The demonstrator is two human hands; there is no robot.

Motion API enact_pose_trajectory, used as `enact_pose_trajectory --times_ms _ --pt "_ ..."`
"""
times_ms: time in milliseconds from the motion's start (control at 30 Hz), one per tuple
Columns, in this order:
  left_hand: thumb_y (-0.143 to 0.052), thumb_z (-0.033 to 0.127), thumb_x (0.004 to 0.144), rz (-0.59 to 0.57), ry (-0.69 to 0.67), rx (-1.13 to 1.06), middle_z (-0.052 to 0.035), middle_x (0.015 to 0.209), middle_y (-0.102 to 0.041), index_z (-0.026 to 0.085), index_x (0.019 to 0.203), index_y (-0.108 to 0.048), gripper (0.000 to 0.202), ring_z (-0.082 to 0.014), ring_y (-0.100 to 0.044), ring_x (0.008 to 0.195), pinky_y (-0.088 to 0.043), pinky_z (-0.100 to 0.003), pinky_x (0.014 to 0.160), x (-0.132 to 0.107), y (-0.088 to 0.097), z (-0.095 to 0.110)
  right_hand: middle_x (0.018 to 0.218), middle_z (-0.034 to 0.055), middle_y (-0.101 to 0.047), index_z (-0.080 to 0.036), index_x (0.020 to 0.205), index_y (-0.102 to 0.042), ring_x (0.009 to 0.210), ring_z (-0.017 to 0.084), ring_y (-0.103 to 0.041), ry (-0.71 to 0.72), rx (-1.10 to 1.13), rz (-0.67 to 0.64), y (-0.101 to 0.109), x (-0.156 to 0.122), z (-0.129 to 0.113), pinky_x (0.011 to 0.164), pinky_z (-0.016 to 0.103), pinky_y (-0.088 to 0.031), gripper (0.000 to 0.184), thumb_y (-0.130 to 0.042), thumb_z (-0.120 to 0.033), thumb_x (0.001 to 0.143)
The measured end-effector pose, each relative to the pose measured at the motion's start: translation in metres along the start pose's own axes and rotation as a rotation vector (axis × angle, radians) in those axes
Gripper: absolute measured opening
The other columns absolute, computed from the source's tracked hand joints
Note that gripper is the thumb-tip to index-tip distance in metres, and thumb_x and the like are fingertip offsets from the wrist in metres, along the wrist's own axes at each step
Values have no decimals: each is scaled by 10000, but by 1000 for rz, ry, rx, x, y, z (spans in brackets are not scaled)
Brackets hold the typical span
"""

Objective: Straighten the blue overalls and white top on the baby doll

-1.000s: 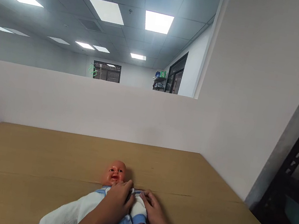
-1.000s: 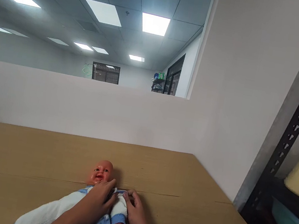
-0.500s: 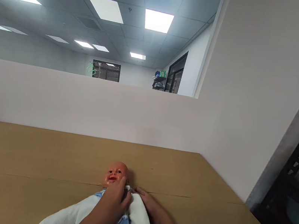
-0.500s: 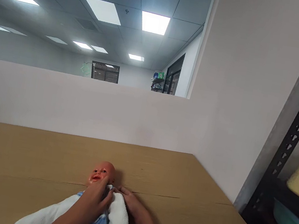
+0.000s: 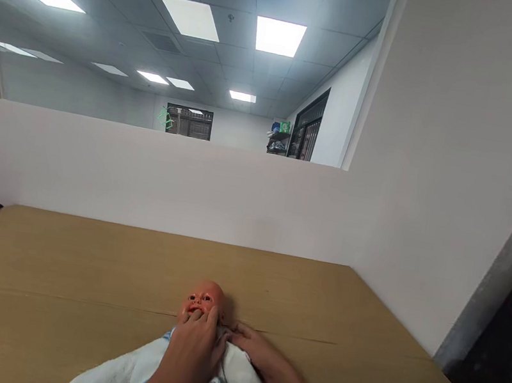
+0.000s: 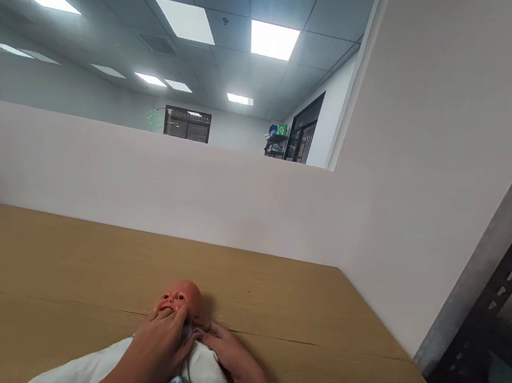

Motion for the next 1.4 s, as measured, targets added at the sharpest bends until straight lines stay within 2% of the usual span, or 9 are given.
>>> enact_pose_trajectory --times_ms 200,300,500,700,867,1000,1100,1267,1400 --pt "-447 242 1087 45 -7 0 -221 1244 -754 89 1392 -562 360 -399 -687 1231 -539 -530 1028 -1 -10 -26 1005 17 -802 -280 1094 -778 965 288 -710 27 -116 -54 13 35 0 849 360 -552 506 -873 -561 684" --pt "-451 217 1080 37 27 34 -191 1195 -778 138 1317 -587 284 -372 -733 1159 -574 -466 941 -1 -10 -30 928 9 -803 -281 1080 -806 856 268 -708 12 -306 -227 25 52 3 759 338 -538 447 -860 -529 713" --pt "-514 262 1088 70 -12 39 -213 1190 -771 103 1263 -606 254 -383 -723 1171 -567 -448 929 14 -5 -26 1022 56 -810 -241 1104 -810 908 296 -718 -8 -445 -342 38 81 13 780 372 -532 395 -724 -540 860" --pt "-490 244 1099 130 -63 24 -195 1199 -757 101 1191 -642 228 -375 -659 1262 -512 -498 1064 27 -3 -34 1201 159 -761 -167 1182 -747 1140 339 -681 18 -514 -181 29 89 28 1038 470 -513 467 -523 -530 991" --pt "-477 306 1093 224 -60 -28 -201 1429 -629 128 1302 -630 315 -392 -549 1362 -440 -579 1152 -1 -5 -39 1433 216 -620 -169 1378 -640 1387 395 -503 76 -613 126 -4 46 7 1200 586 -354 459 -471 -416 1031" --pt "-495 417 1046 359 -22 -296 -169 1408 -627 192 1328 -636 388 -379 -553 1336 -449 -604 1156 -39 -17 -55 1265 129 -722 -241 1210 -681 1221 315 -638 56 -378 106 -40 6 -4 1108 460 -472 337 -497 -462 1035" --pt "-474 516 1003 390 120 -469 -177 1335 -653 190 1260 -641 447 -394 -581 1289 -436 -613 1155 -68 -28 -79 1115 108 -747 -223 1089 -676 1056 304 -681 -18 -204 39 -47 -1 8 987 404 -528 351 -588 -542 974" --pt "-461 637 967 152 291 -816 -138 1274 -692 213 1201 -600 503 -357 -615 1234 -436 -497 1153 -96 -33 -107 1224 97 -742 -230 1039 -732 1269 359 -607 -209 218 34 -37 17 47 1159 443 -439 586 -759 -748 766" --pt "-535 695 915 69 283 -920 -56 1052 -674 245 1012 -603 465 -319 -615 1090 -476 -401 1056 -96 -25 -107 1429 104 -691 -240 1102 -759 1470 369 -481 -435 654 160 -44 26 65 1272 453 -323 763 -963 -654 495"
Point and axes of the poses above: each hand's wrist, its own x-axis towards the middle knuckle, its own y-axis out of the back of the hand, z = x × y, the point moved 2 cm from there along x, towards the middle knuckle
